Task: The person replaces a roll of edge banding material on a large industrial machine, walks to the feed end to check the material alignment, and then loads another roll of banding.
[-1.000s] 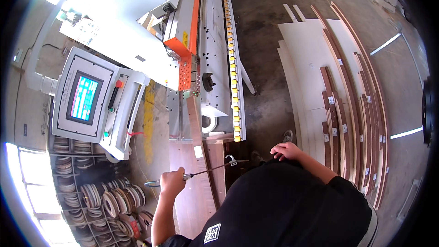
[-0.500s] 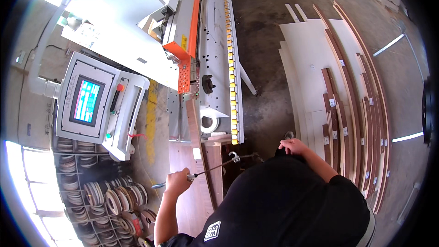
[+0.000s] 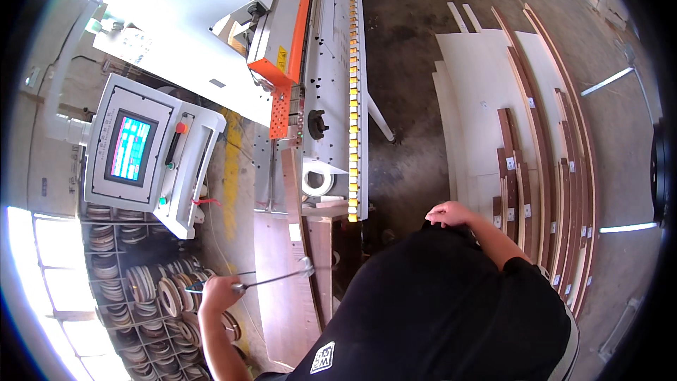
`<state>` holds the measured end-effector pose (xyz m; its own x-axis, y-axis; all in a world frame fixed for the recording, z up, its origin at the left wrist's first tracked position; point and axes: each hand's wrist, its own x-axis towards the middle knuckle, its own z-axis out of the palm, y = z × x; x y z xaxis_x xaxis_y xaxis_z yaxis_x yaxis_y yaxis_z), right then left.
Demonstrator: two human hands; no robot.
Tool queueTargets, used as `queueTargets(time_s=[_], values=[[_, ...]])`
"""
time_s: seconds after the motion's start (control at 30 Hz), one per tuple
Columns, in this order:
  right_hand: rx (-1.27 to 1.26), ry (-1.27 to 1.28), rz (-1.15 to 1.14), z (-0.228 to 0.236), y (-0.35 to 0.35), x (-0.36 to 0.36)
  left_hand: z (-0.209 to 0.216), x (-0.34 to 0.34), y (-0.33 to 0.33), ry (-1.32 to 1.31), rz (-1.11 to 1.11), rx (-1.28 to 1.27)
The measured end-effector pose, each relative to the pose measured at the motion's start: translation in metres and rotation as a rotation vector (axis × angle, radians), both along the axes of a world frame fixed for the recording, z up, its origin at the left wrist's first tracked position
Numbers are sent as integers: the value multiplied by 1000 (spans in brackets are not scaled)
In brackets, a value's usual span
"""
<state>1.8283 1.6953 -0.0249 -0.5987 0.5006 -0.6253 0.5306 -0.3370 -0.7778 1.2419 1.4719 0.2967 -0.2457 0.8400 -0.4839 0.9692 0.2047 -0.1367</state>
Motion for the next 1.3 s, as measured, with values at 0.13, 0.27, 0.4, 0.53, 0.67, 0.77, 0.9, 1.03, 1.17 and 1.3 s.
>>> queueTargets(time_s=[0.13,0.27,0.4,0.53,0.67,0.77,0.9,1.03,1.17,1.3], values=[[-32,22,26,-6,6,21,23,-51,-52,-272,308,4],[-6,-53,58,-5,15,38,17,-57,-68,125,96,25],[-36,-95,165,-2,24,42,-7,-14,-27,-205,315,170],[-114,144,286,44,32,17,-32,34,25,-131,50,138],[21,416,349,96,20,-26,-45,67,55,-395,155,242],[-16,502,352,98,19,-39,-63,58,58,-165,-106,248],[392,396,78,126,32,-58,-62,37,50,-90,-149,258],[319,538,-611,100,84,-70,-64,7,41,-65,-115,240],[260,513,-31,146,70,-82,-51,-35,19,-400,-55,229],[133,587,465,203,15,-99,-70,-117,-24,46,-58,184]])
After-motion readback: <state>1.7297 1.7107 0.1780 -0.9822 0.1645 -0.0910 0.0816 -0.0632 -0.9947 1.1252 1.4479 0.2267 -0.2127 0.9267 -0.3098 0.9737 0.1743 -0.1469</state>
